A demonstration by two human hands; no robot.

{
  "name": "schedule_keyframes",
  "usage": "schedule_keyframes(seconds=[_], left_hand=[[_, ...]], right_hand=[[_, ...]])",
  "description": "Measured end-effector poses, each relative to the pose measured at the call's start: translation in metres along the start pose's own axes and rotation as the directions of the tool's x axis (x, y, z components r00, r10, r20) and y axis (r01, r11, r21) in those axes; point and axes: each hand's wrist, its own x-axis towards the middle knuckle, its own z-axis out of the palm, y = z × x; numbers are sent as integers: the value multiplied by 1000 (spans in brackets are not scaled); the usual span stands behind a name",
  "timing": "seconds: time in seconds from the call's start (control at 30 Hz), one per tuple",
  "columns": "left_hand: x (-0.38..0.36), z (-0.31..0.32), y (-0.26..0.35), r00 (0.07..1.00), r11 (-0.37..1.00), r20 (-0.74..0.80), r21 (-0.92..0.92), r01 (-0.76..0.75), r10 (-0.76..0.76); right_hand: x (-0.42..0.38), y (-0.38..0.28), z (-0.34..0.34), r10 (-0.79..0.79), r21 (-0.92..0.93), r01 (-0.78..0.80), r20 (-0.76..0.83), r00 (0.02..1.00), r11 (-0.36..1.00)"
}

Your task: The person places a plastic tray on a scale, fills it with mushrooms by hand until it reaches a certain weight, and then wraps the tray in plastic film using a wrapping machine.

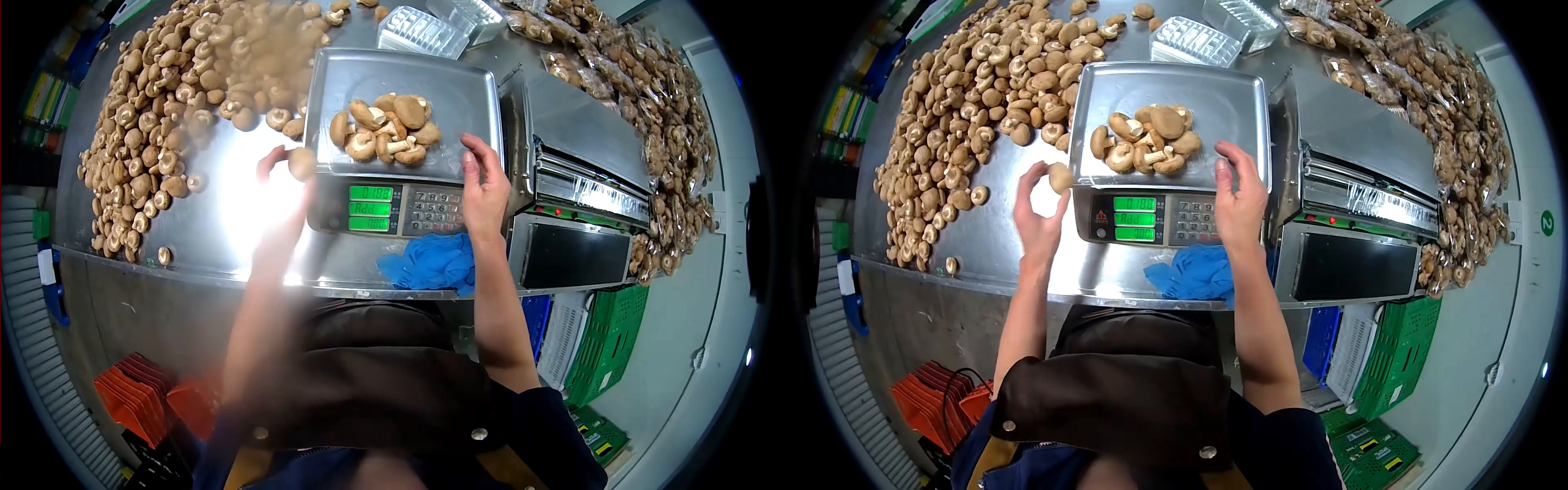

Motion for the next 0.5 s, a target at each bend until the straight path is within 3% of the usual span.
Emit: schedule_keyframes(seconds=[0.03, 0.07, 0.1, 0.13, 0.17, 0.2, 0.23, 0.4, 0.5], left_hand=[[-3, -12, -14, 997, 998, -72, 55, -34, 38], [-9, -23, -22, 977, 984, -112, -35, 177, -180], [-15, -35, -47, 969, 971, -123, -138, 197, -214], [-26, -46, -85, 976, 978, -176, 144, 151, -125], [-36, -56, -105, 982, 941, -149, 300, 156, -116], [-47, -65, -125, 987, 881, -119, 447, 153, -110], [-66, -77, -174, 979, 863, -72, 462, 203, -192], [-77, -71, -134, 980, 787, -67, 586, 191, -188], [-72, -71, -149, 994, 739, -66, 673, -21, 88]], right_hand=[[-3, 4, -7, 34, 9, -33, -11, 999, 999], [-7, 7, -13, 67, 18, -67, -21, 998, 998], [-11, 12, -17, 105, 60, -104, -22, 994, 993], [-16, 16, -20, 142, 101, -139, -22, 990, 985], [-18, 21, -23, 179, 142, -174, -21, 984, 974], [-21, 25, -26, 187, 146, -185, 2, 982, 972], [-23, 29, -28, 196, 149, -198, 27, 980, 969], [-20, 23, -31, 193, 131, -207, 107, 975, 970], [-10, 29, -29, 174, 110, -190, 142, 974, 976]])
